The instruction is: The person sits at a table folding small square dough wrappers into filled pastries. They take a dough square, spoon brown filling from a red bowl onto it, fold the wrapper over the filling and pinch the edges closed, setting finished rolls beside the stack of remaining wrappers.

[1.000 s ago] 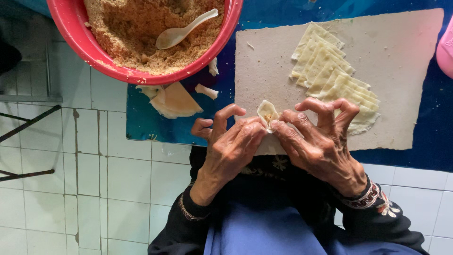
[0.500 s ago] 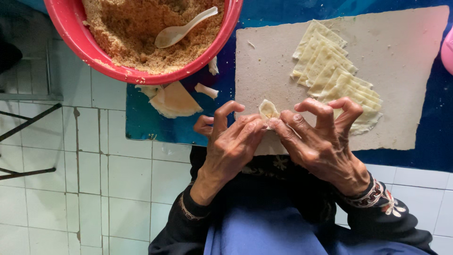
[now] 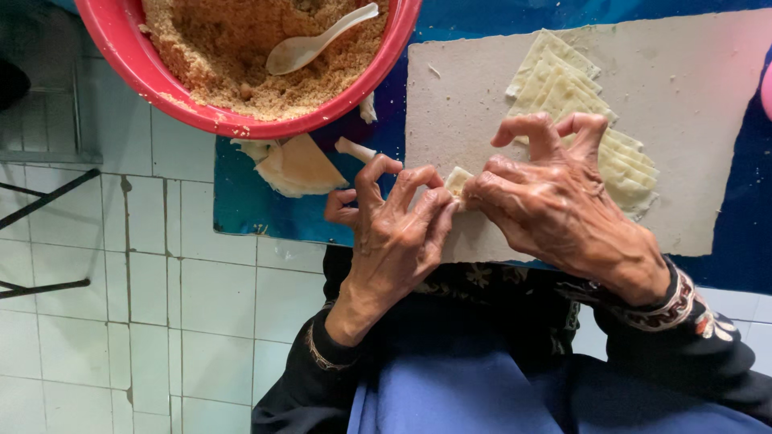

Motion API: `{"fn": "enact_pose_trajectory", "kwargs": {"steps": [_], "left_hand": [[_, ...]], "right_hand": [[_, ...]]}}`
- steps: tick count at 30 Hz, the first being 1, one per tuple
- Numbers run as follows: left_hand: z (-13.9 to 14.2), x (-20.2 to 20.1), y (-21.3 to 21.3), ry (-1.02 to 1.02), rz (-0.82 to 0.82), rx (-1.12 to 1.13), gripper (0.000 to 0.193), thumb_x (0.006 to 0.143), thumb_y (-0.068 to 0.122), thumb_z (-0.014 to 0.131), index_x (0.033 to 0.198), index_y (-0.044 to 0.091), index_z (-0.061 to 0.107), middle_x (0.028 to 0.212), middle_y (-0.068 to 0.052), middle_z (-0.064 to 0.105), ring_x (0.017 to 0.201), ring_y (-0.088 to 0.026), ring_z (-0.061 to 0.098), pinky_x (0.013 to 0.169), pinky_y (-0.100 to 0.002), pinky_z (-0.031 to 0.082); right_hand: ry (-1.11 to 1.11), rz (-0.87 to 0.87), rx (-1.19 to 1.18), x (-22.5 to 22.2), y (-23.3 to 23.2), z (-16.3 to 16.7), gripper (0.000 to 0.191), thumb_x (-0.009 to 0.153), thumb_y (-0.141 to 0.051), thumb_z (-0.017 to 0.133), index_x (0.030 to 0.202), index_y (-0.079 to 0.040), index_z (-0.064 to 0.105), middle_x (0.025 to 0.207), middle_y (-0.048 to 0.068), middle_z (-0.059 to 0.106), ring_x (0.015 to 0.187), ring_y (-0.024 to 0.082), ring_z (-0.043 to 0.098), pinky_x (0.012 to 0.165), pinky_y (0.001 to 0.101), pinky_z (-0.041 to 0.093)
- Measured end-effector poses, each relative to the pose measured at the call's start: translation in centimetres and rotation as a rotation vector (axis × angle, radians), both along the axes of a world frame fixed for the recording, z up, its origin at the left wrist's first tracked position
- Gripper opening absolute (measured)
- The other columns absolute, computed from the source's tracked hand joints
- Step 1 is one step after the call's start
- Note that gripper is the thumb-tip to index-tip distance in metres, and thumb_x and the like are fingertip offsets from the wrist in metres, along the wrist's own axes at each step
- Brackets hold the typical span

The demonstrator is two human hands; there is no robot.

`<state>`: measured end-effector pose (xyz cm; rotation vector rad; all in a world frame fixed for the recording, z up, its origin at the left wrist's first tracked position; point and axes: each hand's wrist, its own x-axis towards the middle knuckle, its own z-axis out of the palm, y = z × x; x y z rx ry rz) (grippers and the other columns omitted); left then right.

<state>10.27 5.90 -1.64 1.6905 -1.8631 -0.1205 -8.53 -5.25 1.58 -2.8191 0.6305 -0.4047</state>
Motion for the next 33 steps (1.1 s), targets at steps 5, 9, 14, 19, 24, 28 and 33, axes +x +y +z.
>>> {"fn": "enact_pose_trajectory", "kwargs": {"steps": [5, 9, 14, 19, 24, 28, 33], "left_hand": [[-0.6, 0.1, -0.2, 0.075, -0.006, 0.002, 0.017, 0.095, 0.018, 0.079, 0.109, 0.016, 0.068, 0.121, 0.005, 0.063, 0.126, -0.025, 0.046, 0.100, -0.046, 0.030], [-0.5, 0.2, 0.5, 0.075, -0.047, -0.007, 0.024, 0.086, 0.021, 0.082, 0.105, 0.016, 0.070, 0.111, 0.006, 0.063, 0.120, -0.027, 0.048, 0.093, -0.052, 0.027], [-0.3, 0.3, 0.4, 0.001, -0.014, -0.061, 0.019, 0.092, 0.024, 0.081, 0.109, 0.022, 0.073, 0.109, 0.010, 0.064, 0.118, -0.023, 0.051, 0.093, -0.051, 0.025], [-0.2, 0.2, 0.4, -0.041, 0.030, -0.055, 0.012, 0.094, 0.025, 0.078, 0.105, 0.023, 0.073, 0.109, 0.010, 0.066, 0.116, -0.023, 0.050, 0.093, -0.051, 0.024], [0.0, -0.1, 0.3, -0.067, 0.041, -0.073, 0.013, 0.096, 0.023, 0.077, 0.109, 0.024, 0.074, 0.108, 0.012, 0.066, 0.116, -0.019, 0.052, 0.094, -0.051, 0.024], [0.6, -0.1, 0.4, -0.121, 0.034, -0.119, 0.019, 0.093, 0.021, 0.076, 0.112, 0.024, 0.075, 0.108, 0.013, 0.066, 0.118, -0.019, 0.053, 0.094, -0.052, 0.023], [0.3, 0.2, 0.1, -0.137, 0.032, -0.088, 0.018, 0.090, 0.021, 0.078, 0.107, 0.023, 0.075, 0.105, 0.012, 0.066, 0.114, -0.019, 0.053, 0.091, -0.053, 0.022]], "right_hand": [[0.061, 0.014, 0.059, 0.5, -1.1, -0.1, 0.010, 0.085, -0.028, 0.076, 0.094, -0.026, 0.075, 0.092, -0.008, 0.066, 0.118, 0.026, 0.050, 0.089, 0.0580, 0.027], [0.066, -0.031, 0.151, 0.4, -1.6, -0.2, 0.014, 0.083, -0.032, 0.077, 0.092, -0.022, 0.073, 0.092, -0.009, 0.065, 0.118, 0.026, 0.049, 0.090, 0.0587, 0.028], [0.012, 0.002, 0.059, 0.8, -1.0, -0.2, 0.011, 0.087, -0.025, 0.077, 0.097, -0.022, 0.074, 0.096, -0.008, 0.066, 0.116, 0.026, 0.049, 0.088, 0.0548, 0.027], [-0.041, -0.059, -0.055, 0.4, 1.6, 0.7, 0.017, 0.088, -0.022, 0.077, 0.104, -0.019, 0.075, 0.104, -0.006, 0.068, 0.118, 0.024, 0.051, 0.090, 0.0548, 0.027], [0.016, -0.110, -0.147, 0.4, 2.4, 0.7, 0.018, 0.086, -0.019, 0.076, 0.104, -0.020, 0.074, 0.101, -0.007, 0.068, 0.117, 0.023, 0.052, 0.091, 0.0537, 0.027], [-0.033, -0.046, -0.038, 0.4, 0.5, 0.5, 0.022, 0.082, -0.020, 0.077, 0.103, -0.022, 0.076, 0.093, -0.006, 0.068, 0.116, 0.023, 0.053, 0.089, 0.0535, 0.027], [-0.092, -0.057, 0.084, 0.5, -0.4, -0.2, 0.011, 0.084, -0.022, 0.079, 0.094, -0.021, 0.074, 0.090, -0.006, 0.069, 0.120, 0.028, 0.052, 0.089, 0.0527, 0.027]]}}
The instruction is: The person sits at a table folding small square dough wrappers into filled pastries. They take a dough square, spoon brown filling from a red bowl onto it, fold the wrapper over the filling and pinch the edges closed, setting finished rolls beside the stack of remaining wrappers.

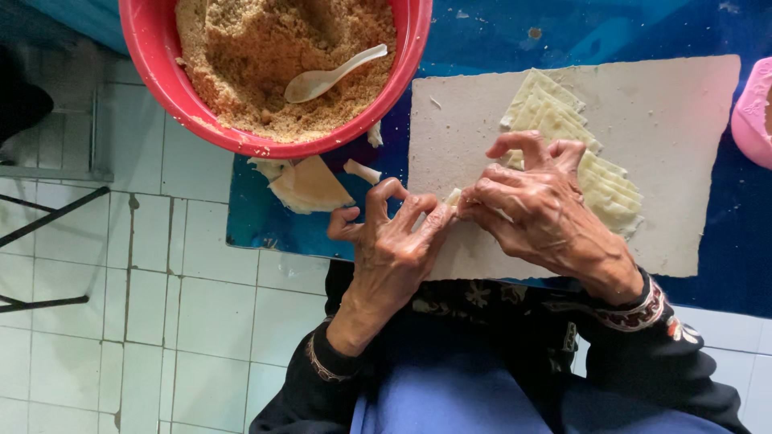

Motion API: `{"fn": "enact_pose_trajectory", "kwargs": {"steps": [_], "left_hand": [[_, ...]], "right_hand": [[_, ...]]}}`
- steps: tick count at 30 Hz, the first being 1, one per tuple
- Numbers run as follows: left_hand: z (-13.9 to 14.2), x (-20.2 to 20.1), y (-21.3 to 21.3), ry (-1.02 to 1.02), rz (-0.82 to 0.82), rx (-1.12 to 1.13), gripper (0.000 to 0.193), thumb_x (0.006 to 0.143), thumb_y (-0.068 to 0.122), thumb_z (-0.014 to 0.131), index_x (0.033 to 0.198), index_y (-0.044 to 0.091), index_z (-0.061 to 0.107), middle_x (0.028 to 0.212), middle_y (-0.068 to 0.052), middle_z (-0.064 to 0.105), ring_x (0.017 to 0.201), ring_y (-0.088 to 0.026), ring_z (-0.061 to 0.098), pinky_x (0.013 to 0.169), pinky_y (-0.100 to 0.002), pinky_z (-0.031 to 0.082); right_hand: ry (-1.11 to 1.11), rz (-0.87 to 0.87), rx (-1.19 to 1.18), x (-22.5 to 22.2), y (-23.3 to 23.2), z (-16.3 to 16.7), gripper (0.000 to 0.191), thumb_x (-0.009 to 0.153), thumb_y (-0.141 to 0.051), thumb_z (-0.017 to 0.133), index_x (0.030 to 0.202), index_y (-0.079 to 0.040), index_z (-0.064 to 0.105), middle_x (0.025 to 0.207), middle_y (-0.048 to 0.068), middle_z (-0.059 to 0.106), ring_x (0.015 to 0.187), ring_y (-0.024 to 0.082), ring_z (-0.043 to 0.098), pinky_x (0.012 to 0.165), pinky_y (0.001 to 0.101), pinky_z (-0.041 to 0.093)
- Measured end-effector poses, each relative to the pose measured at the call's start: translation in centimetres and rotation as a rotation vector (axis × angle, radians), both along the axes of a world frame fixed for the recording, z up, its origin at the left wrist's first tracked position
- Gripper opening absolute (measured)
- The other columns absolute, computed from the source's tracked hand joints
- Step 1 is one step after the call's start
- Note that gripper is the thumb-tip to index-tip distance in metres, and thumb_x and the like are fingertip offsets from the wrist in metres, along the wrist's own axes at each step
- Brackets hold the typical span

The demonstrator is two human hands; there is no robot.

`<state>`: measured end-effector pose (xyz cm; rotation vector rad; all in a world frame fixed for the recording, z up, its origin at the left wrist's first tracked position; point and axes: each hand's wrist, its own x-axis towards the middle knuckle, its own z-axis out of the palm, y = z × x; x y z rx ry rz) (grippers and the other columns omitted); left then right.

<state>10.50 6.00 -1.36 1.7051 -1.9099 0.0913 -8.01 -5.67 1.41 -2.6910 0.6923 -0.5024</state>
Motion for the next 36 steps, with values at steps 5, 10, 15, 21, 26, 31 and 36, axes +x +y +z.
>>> {"fn": "enact_pose_trajectory", "kwargs": {"steps": [5, 10, 15, 21, 26, 31, 36], "left_hand": [[-0.3, -0.1, -0.1, 0.047, -0.015, -0.014, 0.017, 0.094, 0.020, 0.078, 0.111, 0.021, 0.075, 0.107, 0.011, 0.065, 0.119, -0.017, 0.054, 0.094, -0.053, 0.024], [0.3, 0.2, 0.0, -0.056, -0.016, -0.034, 0.030, 0.085, 0.015, 0.073, 0.113, 0.024, 0.078, 0.107, 0.012, 0.066, 0.118, -0.018, 0.052, 0.089, -0.051, 0.022], [0.1, 0.1, 0.0, -0.090, 0.014, -0.031, 0.024, 0.089, 0.016, 0.073, 0.113, 0.023, 0.076, 0.112, 0.013, 0.065, 0.120, -0.016, 0.052, 0.091, -0.052, 0.024], [0.0, 0.0, -0.4, 0.023, -0.028, 0.007, 0.024, 0.092, 0.023, 0.075, 0.116, 0.020, 0.075, 0.114, 0.009, 0.064, 0.122, -0.021, 0.051, 0.090, -0.052, 0.024], [0.3, -0.1, -0.5, -0.062, 0.009, -0.018, 0.025, 0.091, 0.016, 0.075, 0.115, 0.025, 0.075, 0.109, 0.014, 0.067, 0.123, -0.019, 0.052, 0.089, -0.051, 0.023], [0.1, -0.3, -0.6, -0.032, 0.001, -0.041, 0.027, 0.093, 0.018, 0.076, 0.120, 0.024, 0.075, 0.109, 0.013, 0.066, 0.124, -0.019, 0.051, 0.087, -0.049, 0.022], [-0.4, -0.4, -0.6, -0.089, 0.033, -0.032, 0.020, 0.093, 0.021, 0.076, 0.113, 0.025, 0.075, 0.110, 0.014, 0.066, 0.123, -0.019, 0.050, 0.086, -0.050, 0.023]], "right_hand": [[-0.002, -0.072, -0.007, 0.2, 0.9, -0.2, 0.016, 0.083, -0.023, 0.080, 0.098, -0.018, 0.074, 0.094, -0.005, 0.069, 0.118, 0.025, 0.053, 0.090, 0.0529, 0.026], [-0.010, -0.139, -0.114, 0.3, 2.1, 0.6, 0.017, 0.084, -0.019, 0.079, 0.100, -0.021, 0.074, 0.098, -0.008, 0.069, 0.121, 0.025, 0.054, 0.092, 0.0529, 0.026], [0.000, -0.185, -0.240, 0.1, 4.0, 0.6, 0.018, 0.087, -0.019, 0.080, 0.104, -0.020, 0.074, 0.108, -0.006, 0.068, 0.126, 0.029, 0.051, 0.095, 0.0554, 0.026], [0.046, -0.215, -0.355, 0.0, 3.9, -0.5, 0.016, 0.096, -0.017, 0.079, 0.111, -0.019, 0.074, 0.120, -0.005, 0.066, 0.130, 0.027, 0.042, 0.100, 0.0544, 0.025], [0.036, -0.205, -0.246, -0.2, 3.2, -0.8, 0.015, 0.093, -0.017, 0.075, 0.107, -0.020, 0.074, 0.112, -0.005, 0.067, 0.128, 0.029, 0.045, 0.099, 0.0558, 0.023], [0.019, -0.211, -0.210, 0.0, 2.8, -0.8, 0.011, 0.095, -0.020, 0.076, 0.105, -0.020, 0.071, 0.109, -0.007, 0.067, 0.129, 0.028, 0.048, 0.100, 0.0557, 0.022], [0.035, -0.222, -0.236, 0.0, 2.9, -1.0, 0.014, 0.094, -0.018, 0.077, 0.107, -0.021, 0.072, 0.110, -0.005, 0.067, 0.127, 0.029, 0.046, 0.101, 0.0551, 0.022]]}}
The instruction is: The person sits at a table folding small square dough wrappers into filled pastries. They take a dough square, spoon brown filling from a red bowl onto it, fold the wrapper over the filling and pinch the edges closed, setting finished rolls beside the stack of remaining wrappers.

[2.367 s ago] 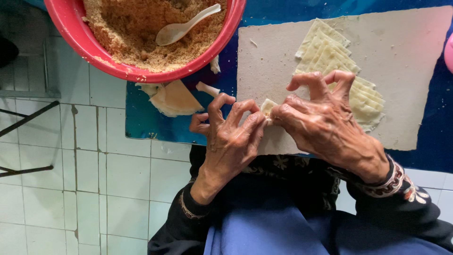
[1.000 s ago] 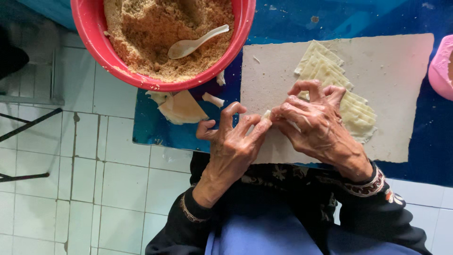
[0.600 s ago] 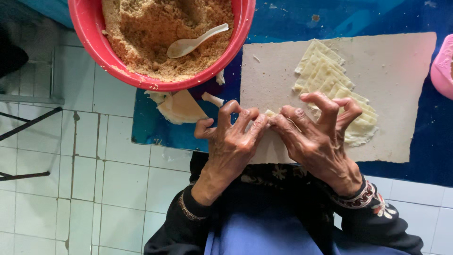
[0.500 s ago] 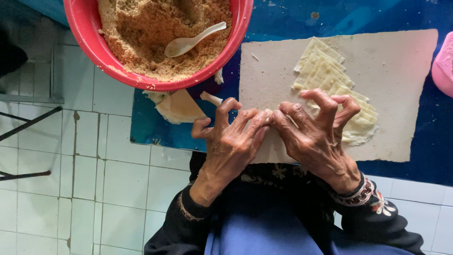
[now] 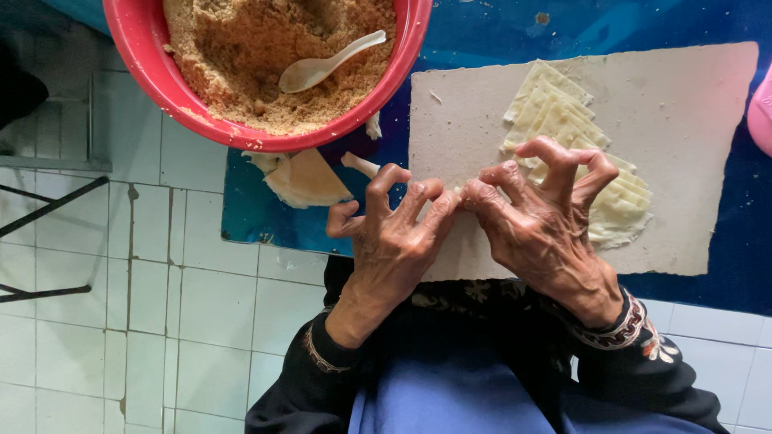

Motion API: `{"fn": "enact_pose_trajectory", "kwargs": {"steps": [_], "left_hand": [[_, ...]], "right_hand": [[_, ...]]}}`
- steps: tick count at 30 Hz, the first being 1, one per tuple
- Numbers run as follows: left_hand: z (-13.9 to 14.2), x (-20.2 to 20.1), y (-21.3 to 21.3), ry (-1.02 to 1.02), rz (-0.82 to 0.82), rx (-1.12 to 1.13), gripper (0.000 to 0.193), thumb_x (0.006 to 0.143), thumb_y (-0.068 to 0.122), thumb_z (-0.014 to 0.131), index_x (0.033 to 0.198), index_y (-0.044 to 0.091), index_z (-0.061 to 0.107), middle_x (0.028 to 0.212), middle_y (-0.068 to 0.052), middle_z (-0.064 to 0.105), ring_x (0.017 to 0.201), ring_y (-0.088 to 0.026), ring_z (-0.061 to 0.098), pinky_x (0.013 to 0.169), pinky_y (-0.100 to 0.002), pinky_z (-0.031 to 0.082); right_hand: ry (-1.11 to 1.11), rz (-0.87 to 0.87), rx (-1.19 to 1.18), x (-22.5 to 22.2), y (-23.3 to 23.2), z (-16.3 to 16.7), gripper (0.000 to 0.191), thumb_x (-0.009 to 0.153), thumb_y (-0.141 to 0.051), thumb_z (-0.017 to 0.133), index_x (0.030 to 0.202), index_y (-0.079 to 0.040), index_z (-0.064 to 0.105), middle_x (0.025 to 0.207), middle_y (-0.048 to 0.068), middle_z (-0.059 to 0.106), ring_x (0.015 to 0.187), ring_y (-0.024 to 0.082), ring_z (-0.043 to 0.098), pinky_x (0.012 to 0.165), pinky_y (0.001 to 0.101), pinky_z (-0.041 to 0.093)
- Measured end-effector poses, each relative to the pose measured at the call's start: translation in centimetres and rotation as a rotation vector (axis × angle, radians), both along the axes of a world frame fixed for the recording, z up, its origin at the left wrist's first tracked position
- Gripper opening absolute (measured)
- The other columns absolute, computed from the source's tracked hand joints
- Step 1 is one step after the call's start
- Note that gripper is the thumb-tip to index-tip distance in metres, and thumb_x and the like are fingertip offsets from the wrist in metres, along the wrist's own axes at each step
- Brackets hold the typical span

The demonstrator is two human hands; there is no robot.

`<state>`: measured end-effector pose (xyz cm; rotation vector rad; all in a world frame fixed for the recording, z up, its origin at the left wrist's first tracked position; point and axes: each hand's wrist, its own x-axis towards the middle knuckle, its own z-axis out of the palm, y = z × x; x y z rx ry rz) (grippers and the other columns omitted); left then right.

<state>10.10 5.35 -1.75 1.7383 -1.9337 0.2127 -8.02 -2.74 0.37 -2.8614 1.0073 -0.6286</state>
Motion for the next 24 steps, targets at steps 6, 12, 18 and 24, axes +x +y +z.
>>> {"fn": "enact_pose_trajectory", "kwargs": {"steps": [6, 12, 18, 24], "left_hand": [[-0.4, -0.1, 0.0, -0.011, 0.039, -0.010, 0.018, 0.092, 0.022, 0.077, 0.110, 0.024, 0.075, 0.112, 0.013, 0.064, 0.122, -0.021, 0.048, 0.088, -0.052, 0.023], [-0.3, 0.6, -0.2, 0.103, 0.006, 0.051, 0.025, 0.090, 0.019, 0.077, 0.114, 0.021, 0.075, 0.116, 0.010, 0.064, 0.120, -0.023, 0.048, 0.091, -0.051, 0.025], [-0.3, 2.6, -0.3, 0.109, 0.042, -0.024, 0.032, 0.092, 0.014, 0.079, 0.123, 0.019, 0.073, 0.118, 0.008, 0.064, 0.116, -0.024, 0.049, 0.095, -0.048, 0.028], [-0.8, 3.6, -0.1, 0.300, 0.004, -0.029, 0.041, 0.090, 0.004, 0.080, 0.128, 0.016, 0.070, 0.121, 0.002, 0.062, 0.116, -0.028, 0.049, 0.103, -0.040, 0.040]], "right_hand": [[-0.039, -0.036, 0.023, 0.4, 0.1, 0.0, 0.012, 0.095, -0.016, 0.078, 0.104, -0.023, 0.072, 0.113, -0.008, 0.066, 0.131, 0.028, 0.045, 0.102, 0.0556, 0.023], [0.100, -0.061, -0.175, 0.5, 2.1, 1.2, 0.027, 0.085, -0.016, 0.078, 0.111, -0.021, 0.079, 0.117, -0.005, 0.068, 0.123, 0.027, 0.043, 0.094, 0.0546, 0.028], [0.243, -0.068, -0.237, 1.4, 2.0, 1.0, 0.037, 0.099, -0.035, 0.071, 0.133, -0.020, 0.074, 0.139, 0.002, 0.058, 0.138, 0.031, 0.034, 0.102, 0.0603, 0.026], [0.313, -0.053, -0.230, 3.1, 0.5, 0.2, 0.058, 0.096, -0.056, 0.066, 0.136, -0.014, 0.069, 0.141, 0.008, 0.051, 0.137, 0.034, 0.029, 0.097, 0.0633, 0.026]]}}
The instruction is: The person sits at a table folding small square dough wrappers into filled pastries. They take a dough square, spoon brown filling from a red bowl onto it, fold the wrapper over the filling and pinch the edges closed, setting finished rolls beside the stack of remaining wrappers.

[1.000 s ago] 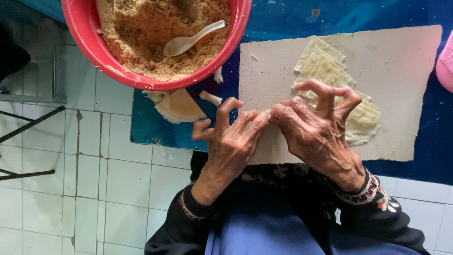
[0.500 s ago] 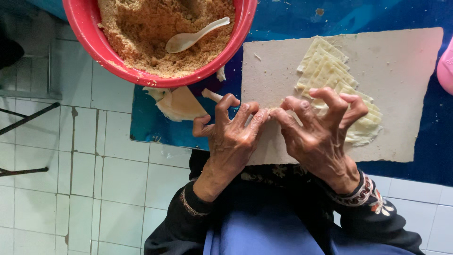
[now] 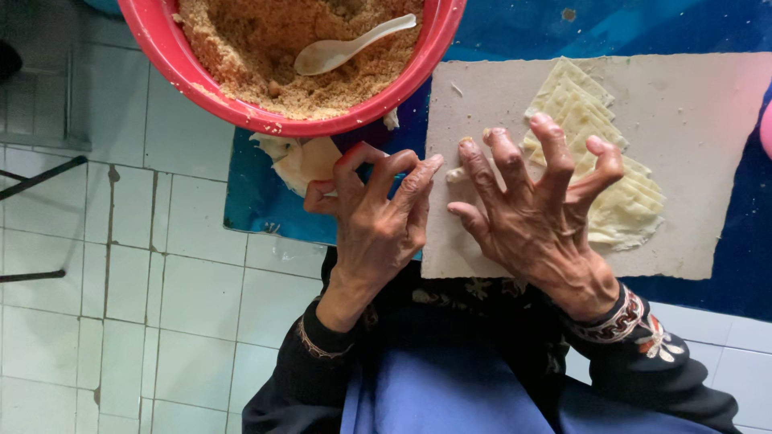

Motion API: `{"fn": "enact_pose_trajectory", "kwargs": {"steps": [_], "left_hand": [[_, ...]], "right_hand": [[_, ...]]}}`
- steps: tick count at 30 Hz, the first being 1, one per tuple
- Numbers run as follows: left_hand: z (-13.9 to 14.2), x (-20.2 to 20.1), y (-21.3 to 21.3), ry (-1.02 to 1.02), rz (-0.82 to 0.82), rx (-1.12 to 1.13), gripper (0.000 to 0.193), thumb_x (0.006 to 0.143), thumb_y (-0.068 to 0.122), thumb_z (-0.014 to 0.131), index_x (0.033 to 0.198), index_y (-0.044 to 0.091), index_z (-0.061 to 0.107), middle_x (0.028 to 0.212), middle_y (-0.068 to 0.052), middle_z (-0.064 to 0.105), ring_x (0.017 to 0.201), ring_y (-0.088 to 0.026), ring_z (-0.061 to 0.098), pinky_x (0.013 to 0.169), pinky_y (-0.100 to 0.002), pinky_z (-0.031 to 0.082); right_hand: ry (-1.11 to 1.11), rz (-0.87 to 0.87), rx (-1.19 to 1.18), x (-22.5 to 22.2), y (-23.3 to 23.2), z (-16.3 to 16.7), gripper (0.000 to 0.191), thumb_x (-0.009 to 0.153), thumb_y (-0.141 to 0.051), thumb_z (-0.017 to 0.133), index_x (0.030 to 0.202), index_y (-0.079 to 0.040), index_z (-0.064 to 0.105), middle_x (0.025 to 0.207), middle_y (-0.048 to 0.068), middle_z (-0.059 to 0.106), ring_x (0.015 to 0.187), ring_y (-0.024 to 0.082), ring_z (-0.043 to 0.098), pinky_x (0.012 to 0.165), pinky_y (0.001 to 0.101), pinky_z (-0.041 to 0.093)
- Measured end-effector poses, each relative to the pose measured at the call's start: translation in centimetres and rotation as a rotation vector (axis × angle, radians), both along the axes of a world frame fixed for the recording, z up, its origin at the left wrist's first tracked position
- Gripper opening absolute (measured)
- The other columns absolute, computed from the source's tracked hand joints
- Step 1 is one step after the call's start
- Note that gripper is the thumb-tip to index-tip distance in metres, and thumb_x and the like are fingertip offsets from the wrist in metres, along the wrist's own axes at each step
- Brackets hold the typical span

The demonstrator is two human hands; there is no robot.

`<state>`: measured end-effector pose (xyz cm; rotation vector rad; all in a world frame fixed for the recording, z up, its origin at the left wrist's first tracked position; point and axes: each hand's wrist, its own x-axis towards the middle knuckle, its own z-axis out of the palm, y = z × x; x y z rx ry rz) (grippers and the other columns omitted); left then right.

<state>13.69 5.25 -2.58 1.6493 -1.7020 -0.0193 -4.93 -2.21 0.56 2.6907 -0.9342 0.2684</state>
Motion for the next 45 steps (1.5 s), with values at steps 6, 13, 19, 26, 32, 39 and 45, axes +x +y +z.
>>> {"fn": "enact_pose_trajectory", "kwargs": {"steps": [6, 13, 19, 26, 32, 39, 45], "left_hand": [[0.1, 0.3, 0.5, -0.006, 0.142, 0.000, 0.042, 0.092, 0.008, 0.078, 0.131, 0.021, 0.069, 0.124, 0.002, 0.063, 0.123, -0.027, 0.050, 0.103, -0.044, 0.030], [-0.1, 0.8, 1.1, 0.161, 0.248, -0.019, 0.045, 0.094, 0.011, 0.075, 0.136, 0.022, 0.064, 0.129, -0.003, 0.061, 0.135, -0.030, 0.045, 0.111, -0.046, 0.025], [-0.9, 1.4, 1.1, 0.337, 0.264, -0.122, 0.039, 0.106, 0.007, 0.070, 0.138, 0.013, 0.050, 0.131, -0.001, 0.057, 0.137, -0.024, 0.044, 0.117, -0.041, 0.028], [-0.4, 0.8, 1.3, 0.228, 0.186, -0.108, 0.043, 0.097, 0.002, 0.070, 0.133, 0.013, 0.048, 0.123, 0.004, 0.066, 0.132, -0.022, 0.045, 0.105, -0.040, 0.023], [0.2, 0.0, 0.7, 0.138, 0.166, -0.030, 0.049, 0.092, 0.005, 0.071, 0.134, 0.012, 0.046, 0.120, 0.007, 0.069, 0.131, -0.020, 0.043, 0.107, -0.041, 0.020], [-0.4, -1.3, 0.7, 0.166, 0.118, 0.038, 0.052, 0.092, 0.006, 0.074, 0.136, 0.011, 0.045, 0.122, 0.005, 0.069, 0.132, -0.019, 0.043, 0.110, -0.042, 0.018], [1.5, -3.3, -0.1, 0.085, 0.048, 0.028, 0.049, 0.092, 0.008, 0.076, 0.135, 0.010, 0.051, 0.111, 0.005, 0.071, 0.127, -0.021, 0.048, 0.110, -0.042, 0.020]], "right_hand": [[0.015, 0.029, 0.075, 1.7, -1.8, 0.4, 0.075, 0.095, -0.060, 0.071, 0.148, -0.008, 0.058, 0.143, 0.013, 0.045, 0.138, 0.039, 0.028, 0.095, 0.0644, 0.025], [-0.209, -0.006, 0.213, 0.7, -1.3, 0.8, 0.049, 0.094, -0.029, 0.082, 0.137, -0.017, 0.064, 0.136, 0.005, 0.056, 0.140, 0.035, 0.033, 0.103, 0.0549, 0.023], [-0.247, 0.042, 0.143, 2.4, -1.3, 1.0, 0.019, 0.103, -0.024, 0.082, 0.118, -0.022, 0.070, 0.123, -0.003, 0.066, 0.136, 0.030, 0.040, 0.102, 0.0507, 0.023], [-0.344, 0.092, 0.165, 4.7, -0.2, 1.6, 0.038, 0.092, -0.028, 0.085, 0.125, -0.012, 0.074, 0.119, 0.005, 0.067, 0.125, 0.032, 0.043, 0.095, 0.0538, 0.024], [-0.439, -0.114, 0.205, -5.7, 0.9, 3.3, 0.022, 0.090, -0.019, 0.091, 0.106, -0.024, 0.077, 0.108, -0.007, 0.071, 0.126, 0.026, 0.049, 0.104, 0.0479, 0.023], [-0.269, -0.258, 0.199, -14.1, 2.9, 2.4, 0.022, 0.086, -0.021, 0.089, 0.106, -0.026, 0.079, 0.104, -0.008, 0.069, 0.122, 0.028, 0.048, 0.104, 0.0471, 0.023], [-0.292, -0.249, 0.111, -15.8, 2.3, 0.7, 0.014, 0.088, -0.018, 0.086, 0.097, -0.021, 0.076, 0.102, -0.008, 0.072, 0.122, 0.026, 0.049, 0.103, 0.0482, 0.024]]}}
